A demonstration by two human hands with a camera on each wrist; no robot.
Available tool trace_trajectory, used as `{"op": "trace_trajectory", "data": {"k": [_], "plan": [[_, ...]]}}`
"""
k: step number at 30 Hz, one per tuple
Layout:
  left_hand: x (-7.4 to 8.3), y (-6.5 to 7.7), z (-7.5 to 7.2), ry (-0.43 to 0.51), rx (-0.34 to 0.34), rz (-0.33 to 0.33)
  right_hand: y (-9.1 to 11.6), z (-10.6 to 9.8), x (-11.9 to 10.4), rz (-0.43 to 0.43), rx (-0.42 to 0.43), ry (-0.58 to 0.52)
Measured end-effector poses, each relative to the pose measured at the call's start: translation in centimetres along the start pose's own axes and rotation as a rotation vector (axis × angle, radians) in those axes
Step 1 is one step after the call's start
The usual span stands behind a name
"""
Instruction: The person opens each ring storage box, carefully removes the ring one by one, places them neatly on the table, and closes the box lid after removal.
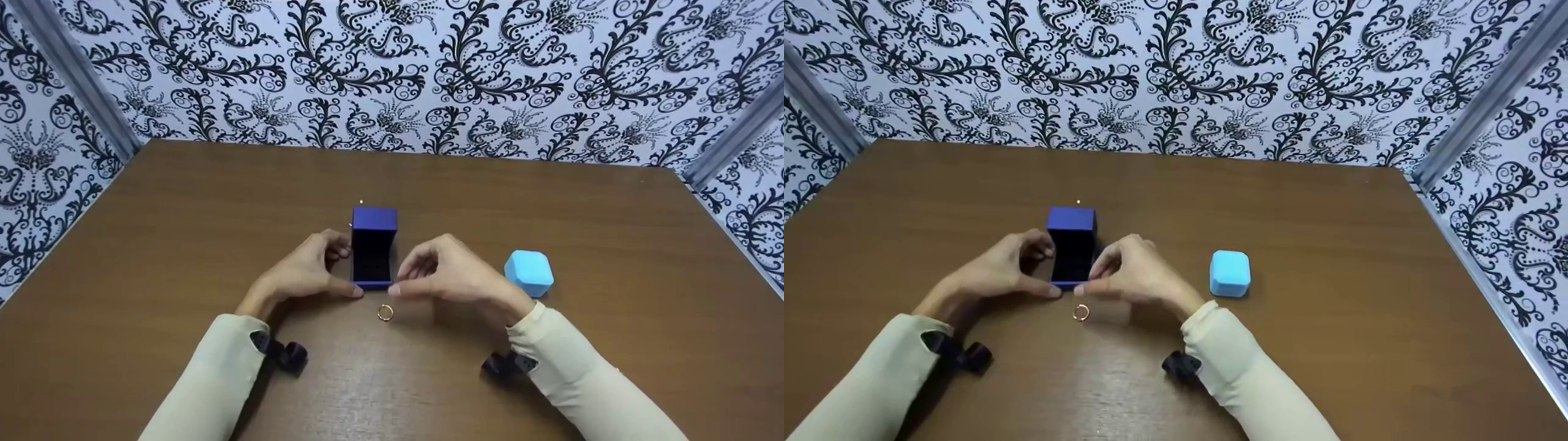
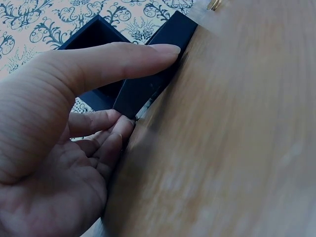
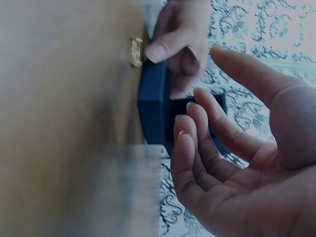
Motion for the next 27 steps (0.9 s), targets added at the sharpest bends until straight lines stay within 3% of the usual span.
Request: {"op": "trace_trajectory", "data": {"k": [5,10,14,27], "plan": [[0.2,0.0,0.1,0.001,-0.006,0.001,0.2,-2.0,0.0,0.028,0.118,-0.014],[0.1,0.0,0.1,0.002,-0.009,-0.003,-0.4,-3.1,0.3,0.099,0.226,-0.120],[-0.1,0.2,-0.1,0.002,0.000,-0.007,-1.5,-2.8,0.7,0.145,0.241,-0.209],[-0.2,-0.1,-0.1,-0.008,0.002,-0.003,-4.0,-1.7,1.9,0.264,0.254,-0.356]]}}
Point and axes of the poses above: each hand's wrist, its own y-axis away from the middle knuckle, its own z-axis out of the palm, x = y × z, the point moved 5 cm from there along -y, towards the middle knuckle, and after that the axes turned 3 degrees about -x, right-handed, at the moved point
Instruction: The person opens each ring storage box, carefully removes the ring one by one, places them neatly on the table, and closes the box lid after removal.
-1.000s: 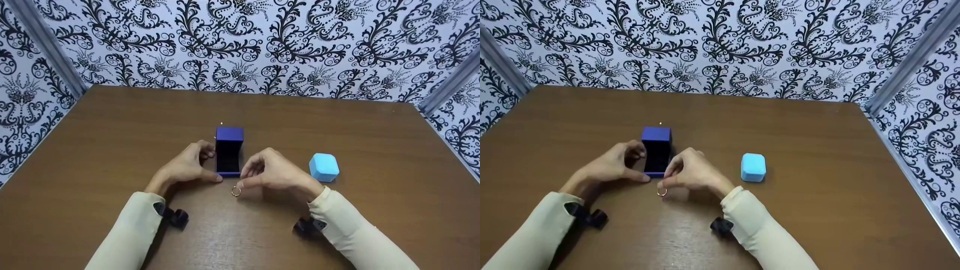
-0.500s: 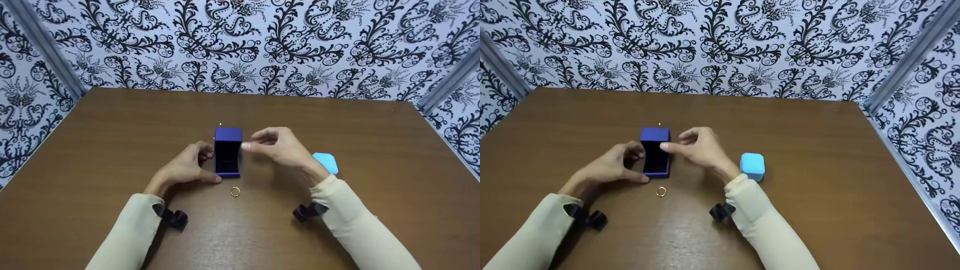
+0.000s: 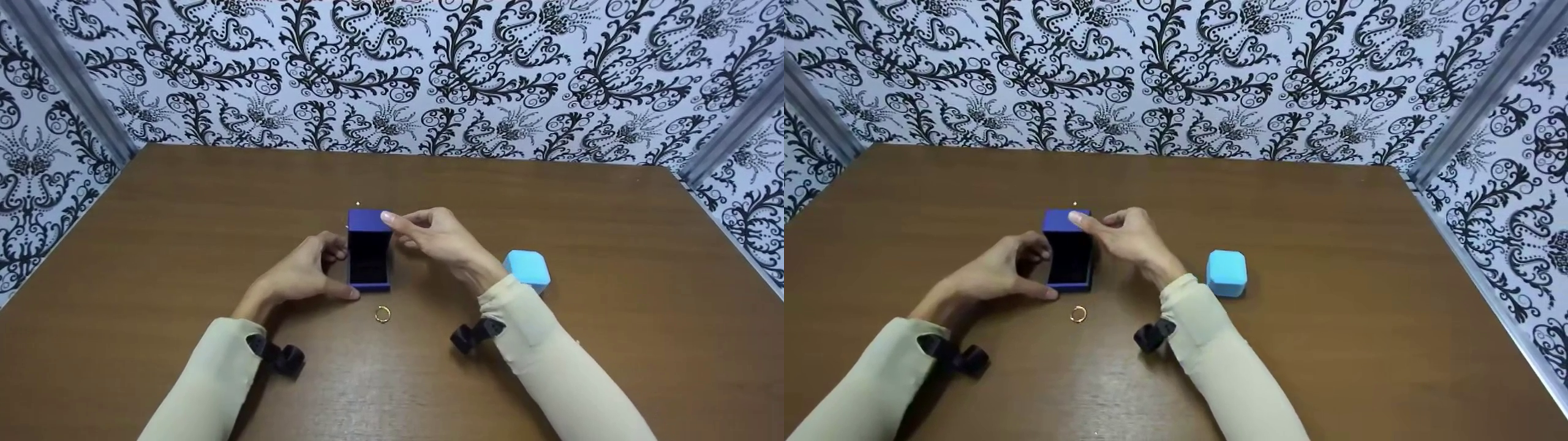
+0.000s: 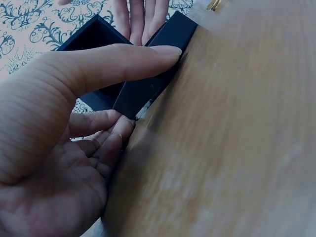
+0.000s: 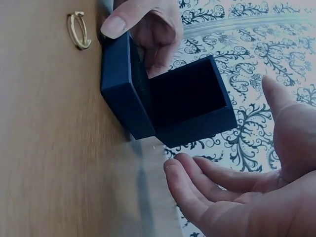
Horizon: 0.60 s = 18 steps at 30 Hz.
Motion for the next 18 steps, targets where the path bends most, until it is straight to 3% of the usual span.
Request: {"op": "trace_trajectory", "data": {"k": [18], "plan": [[0.2,0.1,0.0,-0.011,-0.004,0.016,-1.1,1.2,1.2,0.039,-0.093,-0.088]]}}
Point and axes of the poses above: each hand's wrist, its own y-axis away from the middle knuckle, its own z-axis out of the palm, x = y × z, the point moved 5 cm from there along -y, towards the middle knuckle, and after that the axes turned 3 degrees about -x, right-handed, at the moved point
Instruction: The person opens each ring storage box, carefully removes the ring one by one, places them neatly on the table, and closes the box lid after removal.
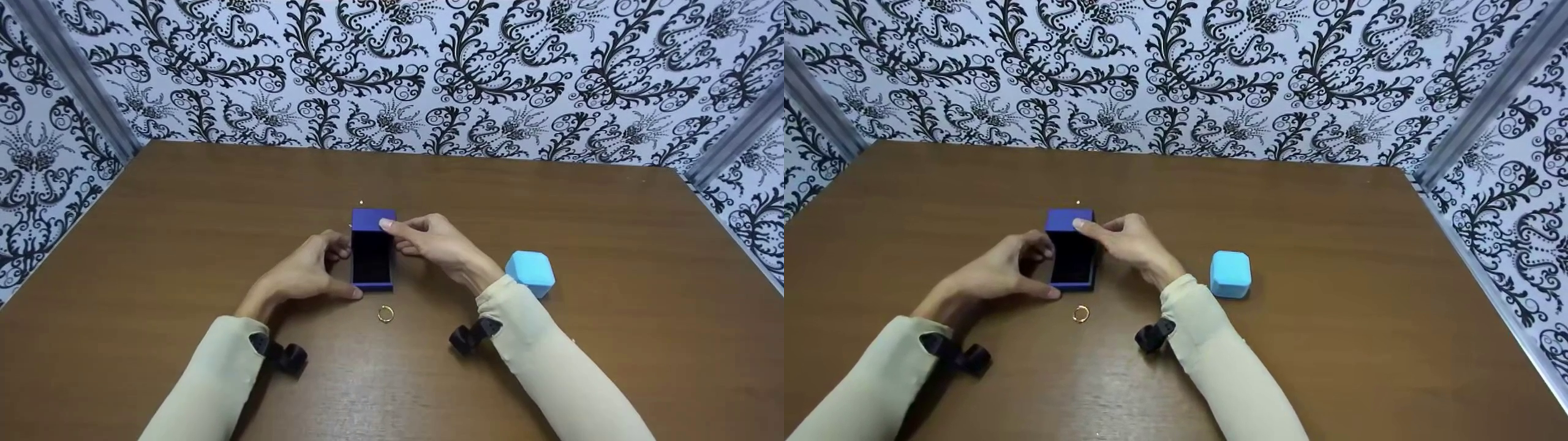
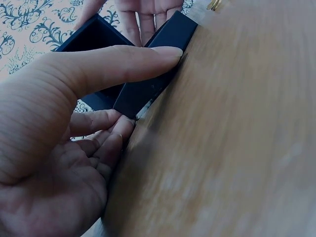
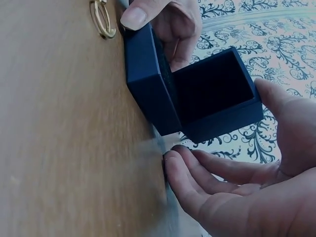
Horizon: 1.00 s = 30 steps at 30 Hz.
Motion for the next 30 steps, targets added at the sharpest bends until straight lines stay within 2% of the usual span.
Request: {"op": "trace_trajectory", "data": {"k": [19,23,30], "plan": [[-0.16,0.03,0.05,-0.002,0.001,-0.005,0.02,0.61,0.43,-0.068,-0.107,-0.126],[-0.22,0.02,0.10,0.006,0.002,-0.009,0.25,0.49,0.53,-0.063,-0.112,-0.113],[-0.10,-0.13,0.16,0.020,0.008,0.027,0.43,0.42,0.48,-0.095,-0.145,-0.085]]}}
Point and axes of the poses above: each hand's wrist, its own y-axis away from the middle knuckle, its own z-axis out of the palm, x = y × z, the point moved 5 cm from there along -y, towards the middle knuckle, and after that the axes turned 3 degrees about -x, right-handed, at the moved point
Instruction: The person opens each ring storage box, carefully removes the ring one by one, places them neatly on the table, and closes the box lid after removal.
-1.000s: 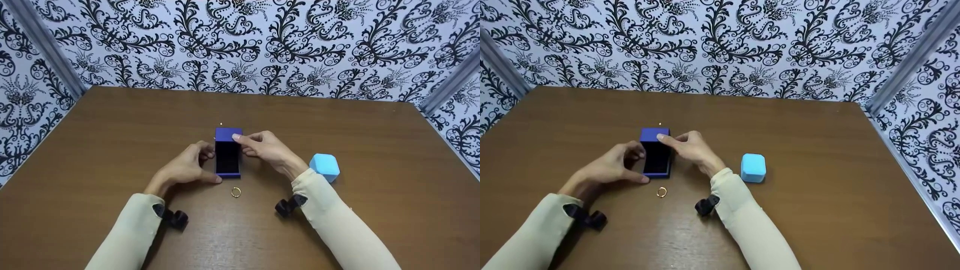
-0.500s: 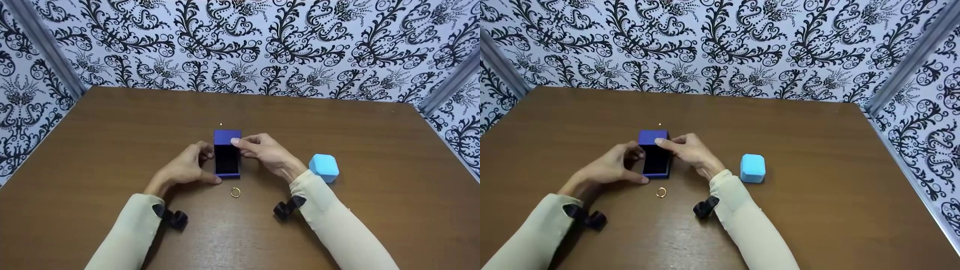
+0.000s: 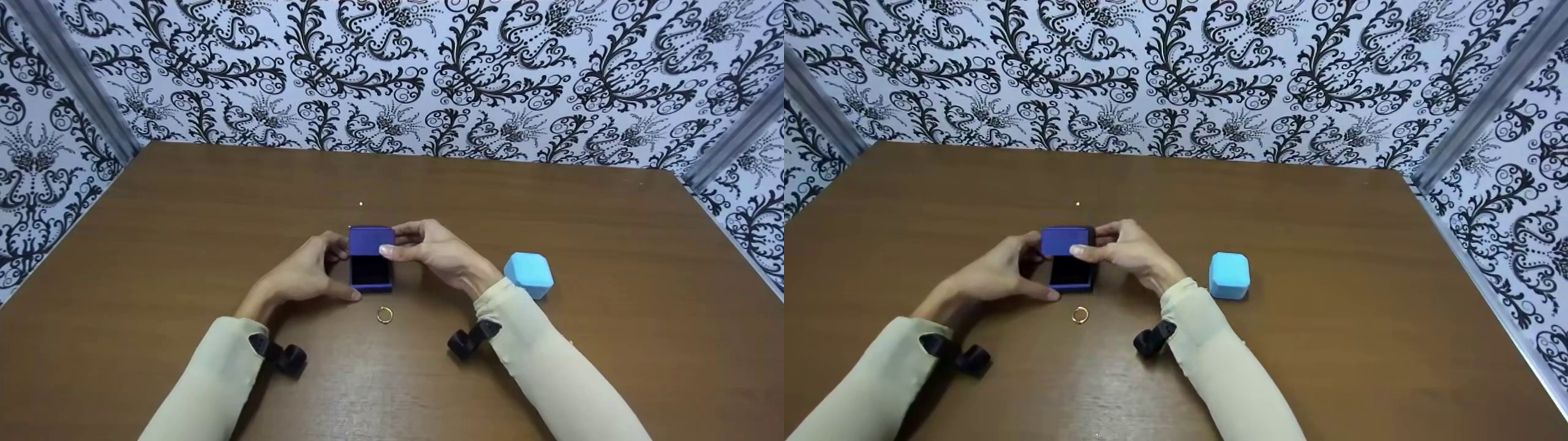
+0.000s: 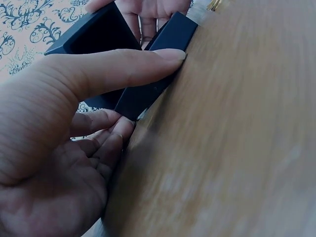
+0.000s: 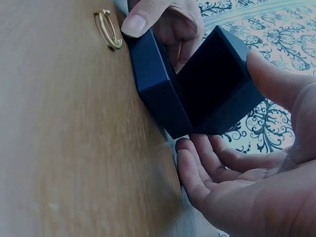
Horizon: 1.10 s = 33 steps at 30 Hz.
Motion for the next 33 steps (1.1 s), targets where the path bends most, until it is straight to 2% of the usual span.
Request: {"op": "trace_trajectory", "data": {"k": [4,7,15,18,33], "plan": [[0.0,0.1,0.0,-0.001,0.002,-0.004,0.0,0.1,0.0,-0.009,-0.024,0.013],[0.0,0.2,0.0,-0.004,0.002,-0.014,0.1,0.1,0.0,-0.018,-0.024,0.062],[0.1,0.2,-0.1,-0.018,0.002,-0.008,0.5,1.0,-0.3,-0.056,-0.015,0.333],[0.0,0.2,-0.1,-0.014,-0.001,-0.012,0.6,1.2,-0.4,-0.062,-0.014,0.392],[0.2,0.1,-0.1,-0.060,-0.029,0.011,0.6,1.3,-0.4,-0.102,-0.018,0.443]]}}
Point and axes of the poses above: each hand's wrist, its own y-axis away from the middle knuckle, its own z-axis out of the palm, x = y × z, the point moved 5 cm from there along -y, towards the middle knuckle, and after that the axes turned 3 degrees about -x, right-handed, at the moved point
